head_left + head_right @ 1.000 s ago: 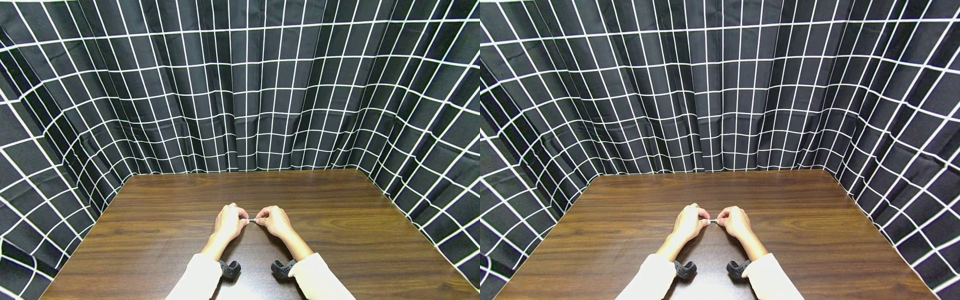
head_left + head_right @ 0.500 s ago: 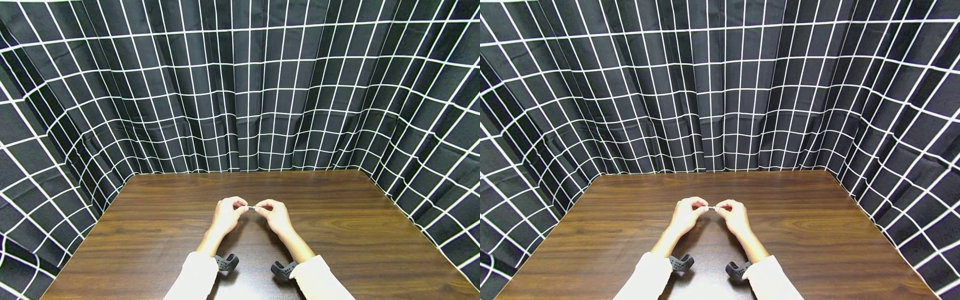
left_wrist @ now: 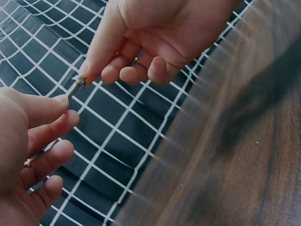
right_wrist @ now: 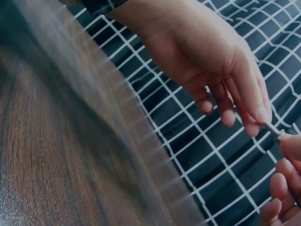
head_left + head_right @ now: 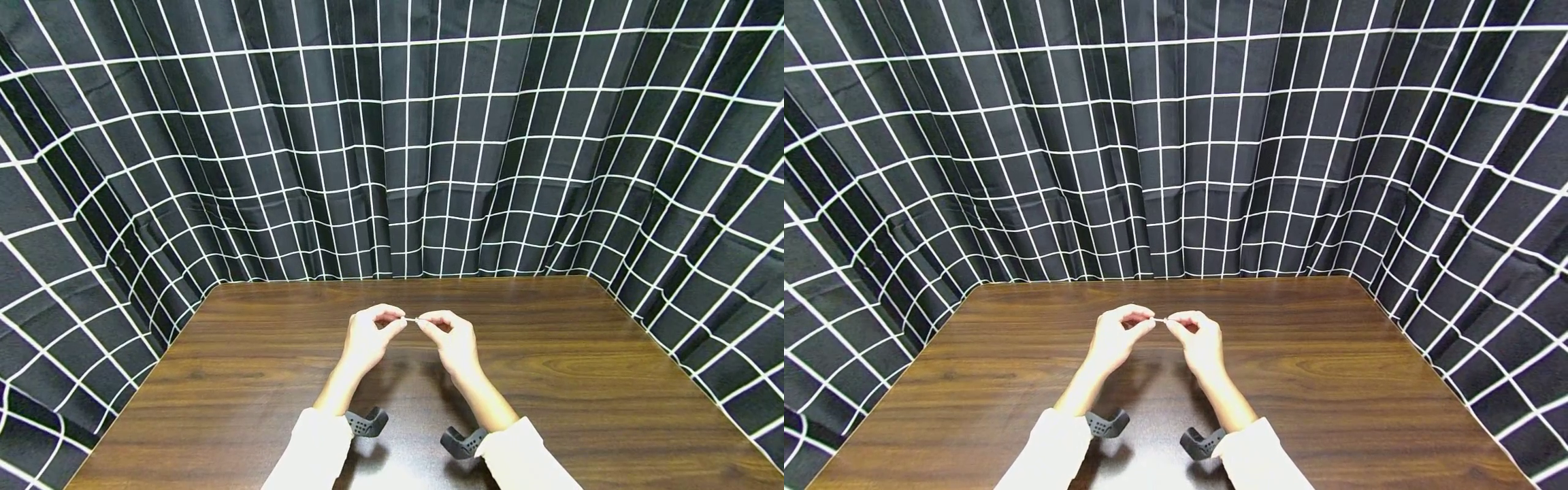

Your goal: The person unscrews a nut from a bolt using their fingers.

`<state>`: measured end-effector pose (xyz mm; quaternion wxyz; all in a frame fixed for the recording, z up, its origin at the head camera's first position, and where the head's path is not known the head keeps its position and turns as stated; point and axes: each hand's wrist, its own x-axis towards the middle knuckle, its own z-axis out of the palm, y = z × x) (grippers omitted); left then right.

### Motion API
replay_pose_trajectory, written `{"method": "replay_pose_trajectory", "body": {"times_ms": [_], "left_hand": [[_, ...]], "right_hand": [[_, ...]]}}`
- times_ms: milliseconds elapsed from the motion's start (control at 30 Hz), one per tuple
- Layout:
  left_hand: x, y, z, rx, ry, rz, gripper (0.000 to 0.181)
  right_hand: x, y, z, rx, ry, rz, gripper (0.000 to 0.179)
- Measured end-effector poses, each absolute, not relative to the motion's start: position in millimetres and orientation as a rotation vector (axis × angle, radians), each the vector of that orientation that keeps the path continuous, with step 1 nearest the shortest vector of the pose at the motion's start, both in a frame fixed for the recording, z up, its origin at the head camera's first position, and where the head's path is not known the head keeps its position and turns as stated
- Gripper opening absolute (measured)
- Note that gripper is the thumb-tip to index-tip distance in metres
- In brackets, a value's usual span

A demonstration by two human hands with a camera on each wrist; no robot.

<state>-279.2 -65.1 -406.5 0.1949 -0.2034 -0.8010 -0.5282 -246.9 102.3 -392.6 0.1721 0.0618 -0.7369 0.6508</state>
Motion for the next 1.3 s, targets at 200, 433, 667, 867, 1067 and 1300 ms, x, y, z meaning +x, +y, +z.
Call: {"method": "replay_pose_trajectory", "body": {"times_ms": [200,433,667,867,1067,1300], "left_hand": [[-276.6,-66.6,-398.8,-0.581,-2.223,-1.493,0.013],[-274.8,-67.3,-392.5,-0.577,-2.220,-1.385,0.015],[-273.3,-68.1,-390.0,-0.553,-2.225,-1.340,0.014],[-272.4,-67.7,-389.0,-0.561,-2.227,-1.307,0.013],[-271.4,-64.0,-388.4,-0.577,-2.294,-1.260,0.013],[-271.5,-62.3,-389.8,-0.584,-2.299,-1.271,0.013]], "right_hand": [[-236.9,98.3,-376.8,0.175,-2.061,1.878,0.014],[-237.3,98.3,-373.6,0.230,-2.023,1.876,0.013],[-247.6,103.0,-386.3,0.248,-2.051,1.851,0.012],[-257.3,104.6,-397.3,0.198,-2.105,1.849,0.012],[-257.2,105.6,-397.9,0.155,-2.212,1.749,0.031],[-257.7,105.8,-400.4,0.152,-2.225,1.760,0.032]]}}
